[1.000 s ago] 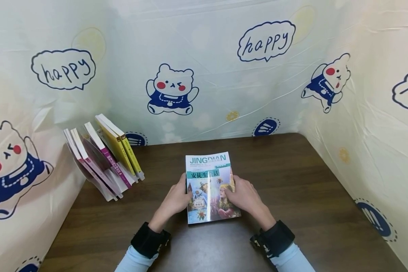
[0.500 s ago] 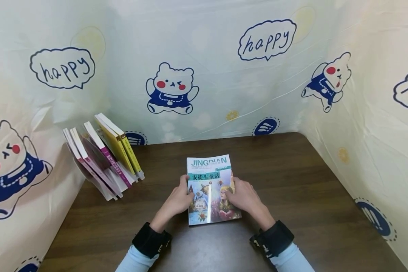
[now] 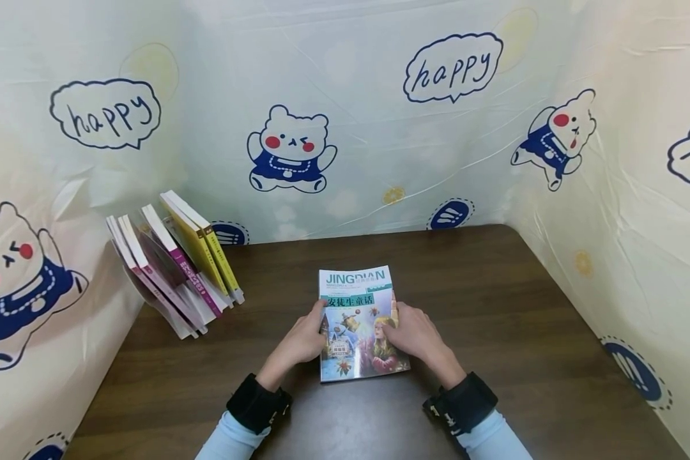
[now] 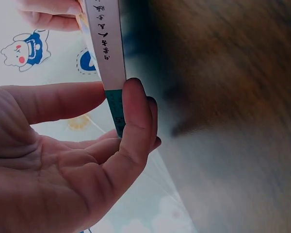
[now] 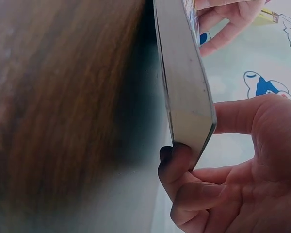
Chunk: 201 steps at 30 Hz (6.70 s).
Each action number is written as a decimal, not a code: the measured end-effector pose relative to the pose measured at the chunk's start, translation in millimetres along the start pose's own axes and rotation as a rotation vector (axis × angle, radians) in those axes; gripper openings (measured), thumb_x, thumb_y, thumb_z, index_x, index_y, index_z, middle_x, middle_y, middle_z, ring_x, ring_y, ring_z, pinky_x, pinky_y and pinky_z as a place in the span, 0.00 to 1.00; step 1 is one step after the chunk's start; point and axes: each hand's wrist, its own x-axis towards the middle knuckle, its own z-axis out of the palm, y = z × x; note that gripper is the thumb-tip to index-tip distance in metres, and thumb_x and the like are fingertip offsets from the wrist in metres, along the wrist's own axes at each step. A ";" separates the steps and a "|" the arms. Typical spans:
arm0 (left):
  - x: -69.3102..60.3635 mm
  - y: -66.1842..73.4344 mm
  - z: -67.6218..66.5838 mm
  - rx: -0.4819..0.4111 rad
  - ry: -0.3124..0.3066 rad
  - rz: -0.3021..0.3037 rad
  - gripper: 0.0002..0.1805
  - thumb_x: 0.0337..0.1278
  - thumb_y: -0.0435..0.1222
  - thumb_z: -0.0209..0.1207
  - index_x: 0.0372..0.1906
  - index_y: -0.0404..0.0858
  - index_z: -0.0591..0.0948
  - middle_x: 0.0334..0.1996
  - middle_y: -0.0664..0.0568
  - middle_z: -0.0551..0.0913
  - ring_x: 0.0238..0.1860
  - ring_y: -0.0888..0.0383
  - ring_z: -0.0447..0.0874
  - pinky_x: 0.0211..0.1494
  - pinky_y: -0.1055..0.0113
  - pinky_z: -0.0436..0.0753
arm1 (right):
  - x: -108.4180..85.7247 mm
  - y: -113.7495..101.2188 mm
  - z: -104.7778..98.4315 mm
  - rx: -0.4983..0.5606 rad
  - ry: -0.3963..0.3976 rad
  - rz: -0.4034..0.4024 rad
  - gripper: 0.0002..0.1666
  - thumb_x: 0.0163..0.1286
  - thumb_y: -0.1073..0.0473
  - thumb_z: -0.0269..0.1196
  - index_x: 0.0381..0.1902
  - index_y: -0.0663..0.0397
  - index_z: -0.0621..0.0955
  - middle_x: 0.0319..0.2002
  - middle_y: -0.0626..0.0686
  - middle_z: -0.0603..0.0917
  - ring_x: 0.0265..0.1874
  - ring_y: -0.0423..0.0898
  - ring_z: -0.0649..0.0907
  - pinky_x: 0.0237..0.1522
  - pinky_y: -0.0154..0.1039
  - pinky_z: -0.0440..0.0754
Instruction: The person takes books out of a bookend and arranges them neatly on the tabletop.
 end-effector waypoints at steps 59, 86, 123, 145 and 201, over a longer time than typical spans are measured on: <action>1.5 0.0 8.0 0.241 -0.057 -0.003 0.34 0.72 0.25 0.51 0.80 0.24 0.58 0.80 0.27 0.55 0.81 0.33 0.47 0.80 0.41 0.55 | 3.8 1.3 0.9 0.003 -0.080 0.014 0.21 0.73 0.53 0.69 0.55 0.63 0.83 0.31 0.51 0.80 0.27 0.46 0.80 0.29 0.40 0.77; -3.7 -2.2 1.9 0.216 -0.083 0.014 0.34 0.71 0.23 0.50 0.79 0.23 0.59 0.79 0.26 0.54 0.81 0.33 0.49 0.80 0.41 0.56 | -1.5 -1.9 -0.3 -0.135 -0.100 -0.013 0.38 0.73 0.63 0.64 0.75 0.73 0.66 0.57 0.69 0.78 0.44 0.56 0.80 0.45 0.52 0.82; -3.1 -8.8 -1.4 0.216 -0.094 0.021 0.31 0.76 0.27 0.50 0.79 0.24 0.61 0.79 0.26 0.55 0.81 0.33 0.50 0.79 0.41 0.56 | 3.0 5.7 5.8 -0.086 -0.126 -0.021 0.43 0.74 0.62 0.65 0.81 0.67 0.62 0.67 0.71 0.72 0.51 0.59 0.80 0.49 0.54 0.81; -26.1 -25.9 -43.2 -0.022 0.311 0.036 0.34 0.79 0.32 0.53 0.82 0.29 0.57 0.81 0.31 0.56 0.79 0.35 0.55 0.76 0.38 0.61 | 2.3 3.2 0.4 -0.074 -0.135 -0.015 0.43 0.74 0.62 0.66 0.81 0.67 0.62 0.66 0.70 0.73 0.51 0.59 0.80 0.50 0.55 0.82; -44.9 -87.8 -109.4 -0.591 1.046 -0.075 0.51 0.70 0.23 0.47 0.86 0.52 0.35 0.83 0.50 0.37 0.81 0.58 0.38 0.77 0.72 0.41 | 1.8 3.0 -2.3 -0.074 -0.149 -0.027 0.41 0.75 0.64 0.63 0.80 0.69 0.61 0.70 0.73 0.70 0.53 0.61 0.78 0.53 0.57 0.79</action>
